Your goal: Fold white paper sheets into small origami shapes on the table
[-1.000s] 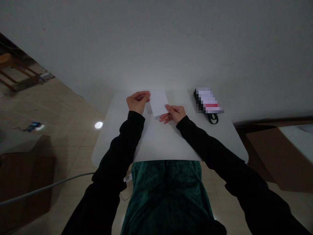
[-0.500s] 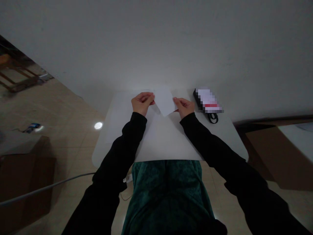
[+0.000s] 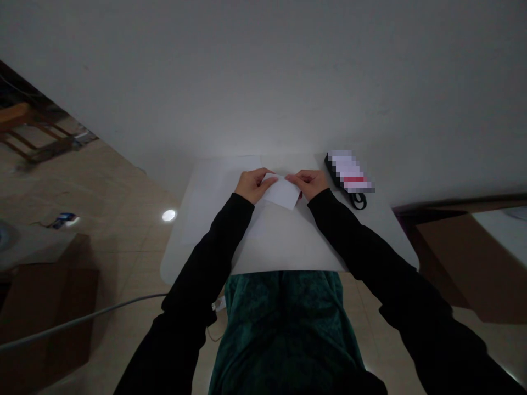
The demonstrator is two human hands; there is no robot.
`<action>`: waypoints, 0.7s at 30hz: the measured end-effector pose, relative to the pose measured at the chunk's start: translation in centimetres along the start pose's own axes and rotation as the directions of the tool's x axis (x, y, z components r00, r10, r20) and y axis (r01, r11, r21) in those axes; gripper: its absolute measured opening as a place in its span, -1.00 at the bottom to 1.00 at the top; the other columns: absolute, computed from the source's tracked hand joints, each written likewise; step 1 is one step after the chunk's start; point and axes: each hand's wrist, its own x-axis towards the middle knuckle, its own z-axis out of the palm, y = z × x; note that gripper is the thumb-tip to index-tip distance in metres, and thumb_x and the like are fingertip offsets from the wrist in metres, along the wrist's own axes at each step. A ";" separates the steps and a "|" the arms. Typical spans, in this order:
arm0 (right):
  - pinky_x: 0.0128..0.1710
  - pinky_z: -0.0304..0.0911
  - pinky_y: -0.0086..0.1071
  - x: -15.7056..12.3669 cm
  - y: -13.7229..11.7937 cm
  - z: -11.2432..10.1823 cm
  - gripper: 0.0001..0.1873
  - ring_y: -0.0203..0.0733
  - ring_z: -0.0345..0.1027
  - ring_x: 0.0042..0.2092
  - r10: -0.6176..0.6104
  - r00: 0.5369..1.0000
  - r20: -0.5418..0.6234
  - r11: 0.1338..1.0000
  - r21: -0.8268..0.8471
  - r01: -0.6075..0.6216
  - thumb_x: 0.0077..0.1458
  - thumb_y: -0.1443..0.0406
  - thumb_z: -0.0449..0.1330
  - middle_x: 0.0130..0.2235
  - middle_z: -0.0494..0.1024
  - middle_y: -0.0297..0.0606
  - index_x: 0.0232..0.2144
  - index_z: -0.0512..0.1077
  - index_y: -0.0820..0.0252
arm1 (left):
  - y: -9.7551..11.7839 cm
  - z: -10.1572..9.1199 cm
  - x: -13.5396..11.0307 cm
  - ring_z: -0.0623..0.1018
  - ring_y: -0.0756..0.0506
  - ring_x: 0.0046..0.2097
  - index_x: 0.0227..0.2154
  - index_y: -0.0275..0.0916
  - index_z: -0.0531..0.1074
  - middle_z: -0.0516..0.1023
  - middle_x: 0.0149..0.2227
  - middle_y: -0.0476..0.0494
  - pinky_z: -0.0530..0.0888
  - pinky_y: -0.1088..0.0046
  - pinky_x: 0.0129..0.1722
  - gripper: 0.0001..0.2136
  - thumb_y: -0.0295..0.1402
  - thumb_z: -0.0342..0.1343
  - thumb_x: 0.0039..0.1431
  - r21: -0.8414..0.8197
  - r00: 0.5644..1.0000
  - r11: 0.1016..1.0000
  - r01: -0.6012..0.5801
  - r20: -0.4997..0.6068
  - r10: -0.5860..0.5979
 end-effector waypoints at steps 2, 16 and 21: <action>-0.72 0.11 -0.43 0.0 0.2 0.0 -0.64 -0.36 0.17 -0.70 0.037 0.999 0.014 0.999 0.035 -0.037 -0.16 0.00 0.34 -0.68 0.43 -0.41 -0.62 0.48 0.17 | -0.1 0.0 0.1 0.45 0.00 -0.49 -0.42 -0.22 0.57 0.51 -0.53 -0.03 0.35 0.50 -0.49 -0.72 -0.09 0.17 0.09 0.041 0.997 0.999 0.006 -0.074 -0.003; -0.48 0.20 -0.41 0.7 0.0 -0.6 -0.88 -0.31 0.32 -0.52 0.043 0.999 -0.029 0.999 0.001 -0.043 -0.14 0.27 0.31 -0.59 0.53 -0.36 -0.61 0.54 0.19 | -0.2 -1.5 0.1 0.52 0.01 -0.57 -0.30 -0.24 0.57 0.61 -0.49 -0.11 0.46 0.55 -0.62 -0.73 -0.29 0.32 -0.13 -0.152 0.958 0.959 0.240 0.197 -0.208; -0.49 0.19 -0.40 0.9 0.8 -0.9 -0.86 -0.31 0.31 -0.53 0.083 0.996 -0.023 0.996 0.028 -0.082 -0.16 0.22 0.33 -0.58 0.53 -0.35 -0.59 0.55 0.19 | 0.7 -1.7 -0.1 0.57 -0.03 -0.55 -0.43 -0.25 0.59 0.59 -0.51 -0.16 0.46 0.56 -0.65 -0.86 -0.31 0.26 -0.07 -0.184 0.917 0.948 0.261 0.353 -0.183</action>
